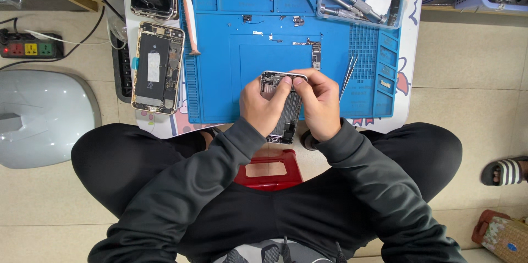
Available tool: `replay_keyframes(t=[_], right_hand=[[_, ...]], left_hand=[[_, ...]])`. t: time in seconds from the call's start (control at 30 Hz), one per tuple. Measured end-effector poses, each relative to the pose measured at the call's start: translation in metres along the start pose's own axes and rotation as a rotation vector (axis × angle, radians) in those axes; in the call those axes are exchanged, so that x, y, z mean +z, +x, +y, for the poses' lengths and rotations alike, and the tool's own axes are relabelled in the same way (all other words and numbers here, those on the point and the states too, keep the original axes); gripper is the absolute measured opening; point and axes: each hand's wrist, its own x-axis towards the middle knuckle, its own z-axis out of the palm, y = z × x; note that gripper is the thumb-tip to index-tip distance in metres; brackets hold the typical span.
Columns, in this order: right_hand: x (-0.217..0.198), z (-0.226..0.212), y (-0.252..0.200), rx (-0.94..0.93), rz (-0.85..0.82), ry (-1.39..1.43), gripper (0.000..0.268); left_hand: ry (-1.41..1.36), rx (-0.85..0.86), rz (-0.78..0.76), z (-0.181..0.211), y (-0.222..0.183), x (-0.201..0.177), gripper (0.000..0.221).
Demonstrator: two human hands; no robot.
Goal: The person disassembles a smartphone, removes internal components, and reassembles the device using tweezers and a screwdriver. They handle the battery, motherboard, and casing, placing parts on a blue mat.
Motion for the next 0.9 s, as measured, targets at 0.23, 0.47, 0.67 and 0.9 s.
replay_keyframes(t=[0.23,0.47,0.67,0.9], right_hand=[[-0.009,0.012,0.001,0.116,-0.022,0.123,0.028],[-0.003,0.014,-0.001,0.249,-0.043,0.385,0.035],[-0.003,0.003,-0.004,0.220,-0.049,0.396,0.037],[-0.003,-0.009,-0.006,0.184,-0.036,0.319,0.033]], left_hand=[[-0.080,-0.028,0.026,-0.001,0.006,-0.002,0.032],[-0.286,0.068,0.012,0.005,0.016,-0.010,0.034],[-0.326,0.137,-0.033,-0.009,0.020,-0.006,0.032],[-0.352,0.179,-0.080,-0.001,0.019,-0.011,0.032]])
